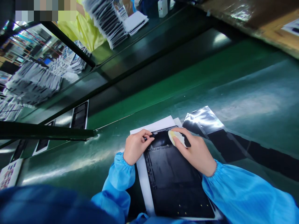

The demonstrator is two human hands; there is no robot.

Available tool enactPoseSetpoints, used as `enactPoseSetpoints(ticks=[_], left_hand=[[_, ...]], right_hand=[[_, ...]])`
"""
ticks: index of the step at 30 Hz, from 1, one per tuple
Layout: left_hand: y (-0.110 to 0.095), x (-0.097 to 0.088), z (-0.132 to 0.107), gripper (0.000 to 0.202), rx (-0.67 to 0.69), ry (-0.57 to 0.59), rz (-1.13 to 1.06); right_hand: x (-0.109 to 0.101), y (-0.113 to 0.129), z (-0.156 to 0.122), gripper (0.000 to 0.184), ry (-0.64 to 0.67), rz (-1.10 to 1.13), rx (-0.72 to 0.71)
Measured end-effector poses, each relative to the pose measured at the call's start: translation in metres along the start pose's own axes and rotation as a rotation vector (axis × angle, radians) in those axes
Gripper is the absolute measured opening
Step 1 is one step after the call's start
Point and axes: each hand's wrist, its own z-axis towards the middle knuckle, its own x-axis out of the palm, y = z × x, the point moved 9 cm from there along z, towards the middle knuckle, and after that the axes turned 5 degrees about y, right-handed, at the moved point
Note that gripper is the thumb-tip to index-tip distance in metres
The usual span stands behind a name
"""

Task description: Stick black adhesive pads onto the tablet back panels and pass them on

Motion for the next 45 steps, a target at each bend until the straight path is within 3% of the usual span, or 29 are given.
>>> enactPoseSetpoints(ticks=[6, 9, 14, 16, 24, 29, 32, 36, 42, 45], left_hand=[[-0.015, -0.005, -0.007, 0.017, 0.026, -0.011, 0.221], [-0.019, -0.01, -0.011, 0.029, 0.056, -0.081, 0.348], [-0.038, 0.006, -0.029, 0.023, 0.441, -0.156, 0.512], [-0.037, 0.011, -0.038, 0.029, 0.51, -0.188, 0.56], [-0.037, 0.014, -0.047, 0.033, 0.52, -0.223, 0.597], [-0.038, 0.016, -0.058, 0.032, 0.603, -0.176, 0.561], [-0.036, 0.017, -0.064, 0.03, 0.628, -0.169, 0.543], [-0.036, 0.019, -0.065, 0.031, 0.607, -0.184, 0.559], [-0.038, 0.02, -0.063, 0.03, 0.608, -0.195, 0.541], [-0.039, 0.018, -0.062, 0.029, 0.609, -0.2, 0.527]], right_hand=[[0.0, 0.001, 0.0, 0.026, 0.003, 0.003, 0.006], [0.0, 0.001, 0.0, 0.027, 0.009, 0.013, 0.013], [0.0, 0.001, 0.0, 0.027, 0.001, 0.013, 0.006], [0.0, 0.002, 0.0, 0.027, -0.001, 0.009, 0.001], [-0.001, 0.003, 0.0, 0.028, -0.011, -0.021, -0.004], [-0.002, 0.007, -0.003, 0.03, -0.064, -0.126, -0.045], [0.009, 0.021, -0.005, 0.031, -0.1, -0.214, -0.128], [0.03, 0.036, -0.004, 0.026, -0.032, -0.219, -0.246], [-0.003, 0.018, 0.001, 0.032, -0.147, -0.299, -0.157], [-0.005, 0.021, -0.003, 0.032, -0.148, -0.325, -0.19]])
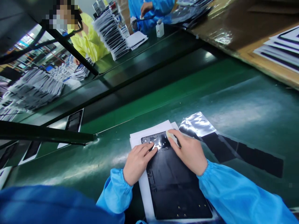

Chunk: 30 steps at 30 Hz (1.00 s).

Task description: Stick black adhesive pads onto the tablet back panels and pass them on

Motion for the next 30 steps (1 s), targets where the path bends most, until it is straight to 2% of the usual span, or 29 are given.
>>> enactPoseSetpoints(ticks=[3, 7, 11, 13, 15, 18, 21, 24, 27, 30], left_hand=[[-0.001, -0.002, 0.002, 0.028, -0.002, -0.002, -0.008], [-0.002, -0.001, 0.004, 0.03, -0.017, 0.012, 0.008], [-0.007, -0.005, 0.011, 0.03, -0.015, -0.066, 0.102], [-0.01, -0.005, 0.014, 0.03, -0.015, -0.09, 0.124], [-0.013, -0.005, 0.018, 0.03, -0.023, -0.103, 0.129], [-0.021, -0.005, 0.024, 0.03, -0.03, -0.136, 0.135], [-0.038, -0.001, 0.031, 0.032, 0.028, -0.131, 0.136], [-0.053, 0.0, 0.037, 0.035, 0.071, -0.118, 0.156], [-0.056, -0.002, 0.043, 0.038, 0.06, -0.121, 0.187], [-0.051, -0.003, 0.053, 0.035, 0.029, -0.103, 0.21]], right_hand=[[0.003, 0.008, -0.003, 0.029, 0.018, -0.006, -0.047], [-0.002, 0.0, -0.003, 0.032, -0.003, -0.041, 0.01], [-0.003, 0.004, -0.008, 0.029, 0.065, -0.04, -0.059], [-0.004, 0.001, -0.01, 0.03, 0.088, -0.046, -0.038], [-0.006, -0.006, -0.011, 0.03, 0.105, 0.014, 0.021], [-0.008, -0.025, -0.012, 0.028, 0.081, 0.258, 0.199], [-0.007, -0.051, -0.016, 0.027, -0.053, 0.559, 0.425], [0.0, -0.07, -0.022, 0.026, -0.16, 0.78, 0.58], [0.009, -0.08, -0.027, 0.027, -0.198, 0.929, 0.663], [0.013, -0.083, -0.029, 0.029, -0.211, 0.996, 0.68]])
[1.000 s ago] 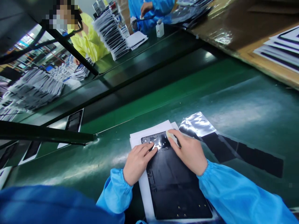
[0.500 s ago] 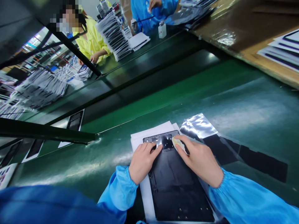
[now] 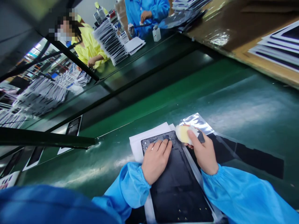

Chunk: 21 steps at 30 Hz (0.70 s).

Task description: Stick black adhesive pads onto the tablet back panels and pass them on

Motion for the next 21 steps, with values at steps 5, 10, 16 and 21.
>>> enactPoseSetpoints(ticks=[5, 10, 16, 21], left_hand=[[0.016, 0.01, 0.018, 0.031, -0.051, 0.069, -0.005], [0.042, 0.014, 0.026, 0.018, -0.14, 0.08, -0.124], [0.065, 0.03, 0.021, 0.011, -0.236, 0.223, -0.2], [0.086, 0.034, 0.015, 0.008, -0.26, 0.241, -0.317]], right_hand=[[0.001, -0.004, 0.002, 0.026, 0.054, 0.05, 0.031], [0.01, -0.007, 0.003, 0.025, 0.193, 0.081, 0.122], [0.017, -0.005, 0.0, 0.028, 0.277, 0.075, 0.182], [0.019, -0.012, 0.0, 0.033, 0.333, 0.013, 0.195]])
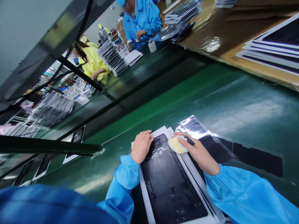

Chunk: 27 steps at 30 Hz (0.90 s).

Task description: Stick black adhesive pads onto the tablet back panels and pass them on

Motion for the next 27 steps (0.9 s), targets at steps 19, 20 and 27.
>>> enactPoseSetpoints(ticks=[19, 20, 27], left_hand=[[0.012, -0.078, -0.043, 0.066, -0.06, -0.53, -0.17], [0.015, -0.069, -0.043, 0.067, -0.069, -0.486, -0.25], [-0.01, -0.02, -0.023, 0.024, -0.078, -0.218, -0.689]], right_hand=[[0.008, 0.035, -0.028, 0.024, -0.047, 0.136, -0.123], [-0.005, 0.039, -0.027, 0.024, -0.131, 0.213, -0.142], [-0.053, 0.061, -0.035, 0.025, -0.366, 0.311, -0.239]])
